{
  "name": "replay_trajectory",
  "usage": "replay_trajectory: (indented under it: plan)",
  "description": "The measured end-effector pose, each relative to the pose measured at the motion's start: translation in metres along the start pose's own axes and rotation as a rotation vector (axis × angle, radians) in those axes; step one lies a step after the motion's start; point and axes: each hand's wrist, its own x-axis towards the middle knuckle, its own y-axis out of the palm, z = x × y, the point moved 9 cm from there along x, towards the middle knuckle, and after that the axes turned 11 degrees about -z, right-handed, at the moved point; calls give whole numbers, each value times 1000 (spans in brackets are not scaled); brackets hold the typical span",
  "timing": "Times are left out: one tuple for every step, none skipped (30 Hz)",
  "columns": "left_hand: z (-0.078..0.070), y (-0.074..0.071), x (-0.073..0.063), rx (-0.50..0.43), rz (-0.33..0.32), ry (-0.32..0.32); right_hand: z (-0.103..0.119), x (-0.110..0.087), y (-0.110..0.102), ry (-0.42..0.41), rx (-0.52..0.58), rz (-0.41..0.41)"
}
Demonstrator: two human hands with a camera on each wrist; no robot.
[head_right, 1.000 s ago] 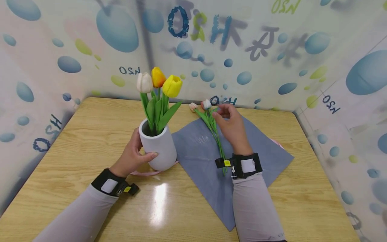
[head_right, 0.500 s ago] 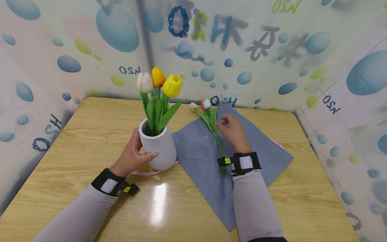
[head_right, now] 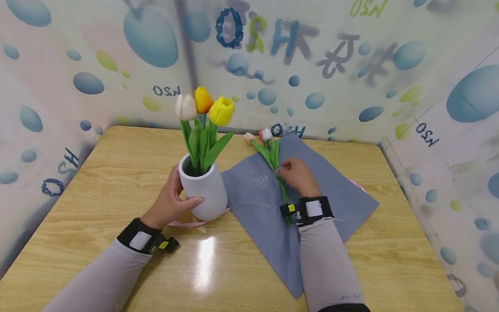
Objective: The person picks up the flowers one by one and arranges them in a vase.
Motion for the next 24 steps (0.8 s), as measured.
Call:
replay_trajectory:
  plan:
    - [0,0,0,0,0,2,-1,1,1,-1,-5,2]
    - [0,0,0,1,0,3,-1,1,2,-2,-8,4]
    - [0,0,0,0,1,5,-2,1,3,-1,-10,5]
    - [0,0,0,-1,1,6,-2,1,4,-2,-8,7]
    - [0,0,0,0,1,7,-2,2,4,-5,-9,8]
    - [0,0,0,0,1,9,-2,2,5,-8,-11,9]
    - [-1,0,0,1,2,11,-1,1,5,-11,-12,10]
    - [-1,0,0,1,2,13,-1,1,5,-13,-13,12]
    - [-1,1,0,0,2,15,-1,1,6,-14,-15,12]
    - [-1,1,0,0,2,16,0,1,6,-14,-15,13]
    - [-1,1,0,0,2,17,0,0,6,-13,-15,15]
    - [-1,1,0,-1,2,19,0,0,7,-11,-14,14]
    - [-2,1,0,-3,2,18,0,0,7,-11,-14,13]
    - [-1,1,0,-4,3,16,0,0,7,-10,-14,12]
    - [-1,1,0,-5,3,14,0,1,8,-8,-14,11]
    - [-1,1,0,-6,3,11,0,1,8,-8,-14,10]
    - [-1,1,0,-7,4,9,1,1,8,-11,-15,9]
    - [0,1,0,-7,5,7,1,1,9,-11,-20,5]
    - [0,1,0,-6,5,7,1,1,9,-13,-22,3]
    - [-1,1,0,-6,6,7,1,1,9,-13,-27,-1]
    - [-1,1,0,-6,6,7,1,2,9,-14,-31,-4]
    - [-1,0,0,-6,7,6,2,2,10,-16,-40,-8]
    - [-1,0,0,-5,7,5,2,2,10,-18,-48,-13]
    - [-1,0,0,-5,7,6,1,2,10,-18,-56,-18]
